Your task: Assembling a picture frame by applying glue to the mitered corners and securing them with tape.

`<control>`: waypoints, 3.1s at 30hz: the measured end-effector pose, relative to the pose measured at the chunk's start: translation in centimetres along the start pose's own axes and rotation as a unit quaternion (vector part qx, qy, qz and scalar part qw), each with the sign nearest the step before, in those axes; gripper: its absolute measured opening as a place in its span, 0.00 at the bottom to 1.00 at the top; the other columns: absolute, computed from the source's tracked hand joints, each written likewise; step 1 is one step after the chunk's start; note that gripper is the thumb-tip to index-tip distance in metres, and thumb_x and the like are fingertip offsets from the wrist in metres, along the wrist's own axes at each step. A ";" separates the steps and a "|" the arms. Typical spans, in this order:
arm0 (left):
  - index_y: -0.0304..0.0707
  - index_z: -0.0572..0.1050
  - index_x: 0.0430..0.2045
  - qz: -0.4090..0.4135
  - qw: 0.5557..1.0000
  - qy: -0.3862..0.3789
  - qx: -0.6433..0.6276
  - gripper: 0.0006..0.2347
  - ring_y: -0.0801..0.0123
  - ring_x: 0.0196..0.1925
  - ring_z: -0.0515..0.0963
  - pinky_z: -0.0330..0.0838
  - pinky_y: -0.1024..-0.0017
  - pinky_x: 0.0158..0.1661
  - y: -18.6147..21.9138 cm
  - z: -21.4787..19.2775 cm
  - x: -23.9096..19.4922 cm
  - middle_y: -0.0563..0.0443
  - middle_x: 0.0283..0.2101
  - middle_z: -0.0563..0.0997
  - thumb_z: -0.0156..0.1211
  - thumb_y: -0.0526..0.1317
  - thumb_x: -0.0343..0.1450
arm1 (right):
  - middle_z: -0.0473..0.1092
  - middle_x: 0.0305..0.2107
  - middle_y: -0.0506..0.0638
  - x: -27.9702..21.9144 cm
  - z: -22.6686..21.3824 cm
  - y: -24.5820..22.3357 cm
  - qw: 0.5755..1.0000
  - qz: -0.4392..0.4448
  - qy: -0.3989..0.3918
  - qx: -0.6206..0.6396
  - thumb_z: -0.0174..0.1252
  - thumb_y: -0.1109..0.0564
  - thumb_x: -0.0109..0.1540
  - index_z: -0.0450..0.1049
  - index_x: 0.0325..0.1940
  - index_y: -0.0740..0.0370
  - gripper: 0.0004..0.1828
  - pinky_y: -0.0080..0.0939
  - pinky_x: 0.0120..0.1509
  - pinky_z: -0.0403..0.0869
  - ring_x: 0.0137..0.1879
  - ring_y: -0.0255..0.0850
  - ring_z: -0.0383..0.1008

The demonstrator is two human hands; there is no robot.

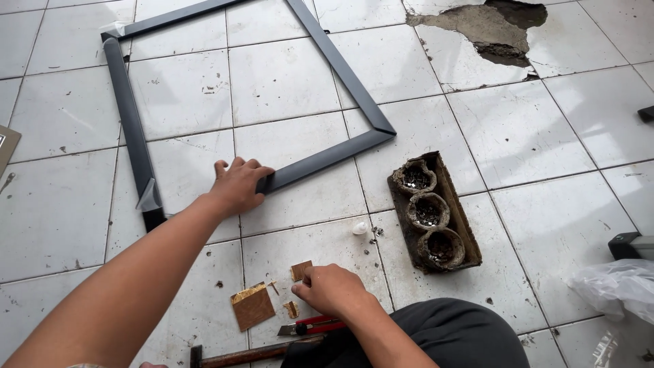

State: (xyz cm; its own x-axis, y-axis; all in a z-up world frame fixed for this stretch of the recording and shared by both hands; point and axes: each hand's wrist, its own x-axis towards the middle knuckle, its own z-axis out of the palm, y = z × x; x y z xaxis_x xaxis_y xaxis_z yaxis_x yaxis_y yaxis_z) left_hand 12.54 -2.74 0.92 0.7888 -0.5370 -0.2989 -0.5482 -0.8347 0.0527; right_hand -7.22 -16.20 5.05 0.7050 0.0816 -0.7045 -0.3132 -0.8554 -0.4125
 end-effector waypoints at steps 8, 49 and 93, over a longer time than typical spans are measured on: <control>0.61 0.67 0.44 -0.109 0.990 -0.008 0.090 0.21 0.70 0.49 0.66 0.45 0.56 0.55 -7.5 0.8 -8.0 0.64 0.47 0.71 0.50 0.30 0.60 | 0.71 0.28 0.46 0.3 1.0 0.1 0.999 0.003 0.000 -0.035 0.45 0.40 0.60 0.72 0.36 0.54 0.18 0.37 0.38 0.68 0.33 0.38 0.71; 0.61 0.54 0.53 0.153 0.980 -0.119 0.049 0.37 0.52 0.43 0.75 0.63 0.54 0.47 7.7 2.0 -8.4 0.43 0.44 0.70 0.64 0.41 0.49 | 0.71 0.32 0.56 1.5 1.7 2.1 0.972 -0.039 0.224 0.057 0.57 0.62 0.52 0.70 0.44 0.63 0.16 0.45 0.44 0.72 0.44 0.50 0.72; 0.49 0.74 0.29 0.068 0.986 -0.093 -0.121 0.07 0.51 0.48 0.66 0.67 0.57 0.41 8.0 1.5 -17.3 0.48 0.44 0.63 0.57 0.37 0.60 | 0.73 0.23 0.51 1.2 3.9 1.5 0.947 -0.025 0.161 0.277 0.56 0.52 0.52 0.77 0.33 0.58 0.10 0.32 0.30 0.66 0.29 0.37 0.68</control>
State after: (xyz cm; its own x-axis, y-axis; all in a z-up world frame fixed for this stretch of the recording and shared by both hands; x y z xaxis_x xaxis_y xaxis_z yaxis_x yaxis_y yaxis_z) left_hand -5.91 0.07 5.11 0.6360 -0.6322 -0.4425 -0.5450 -0.7740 0.3224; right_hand -9.37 -15.43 1.36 0.8571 -0.1214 -0.5007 -0.4976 -0.4468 -0.7435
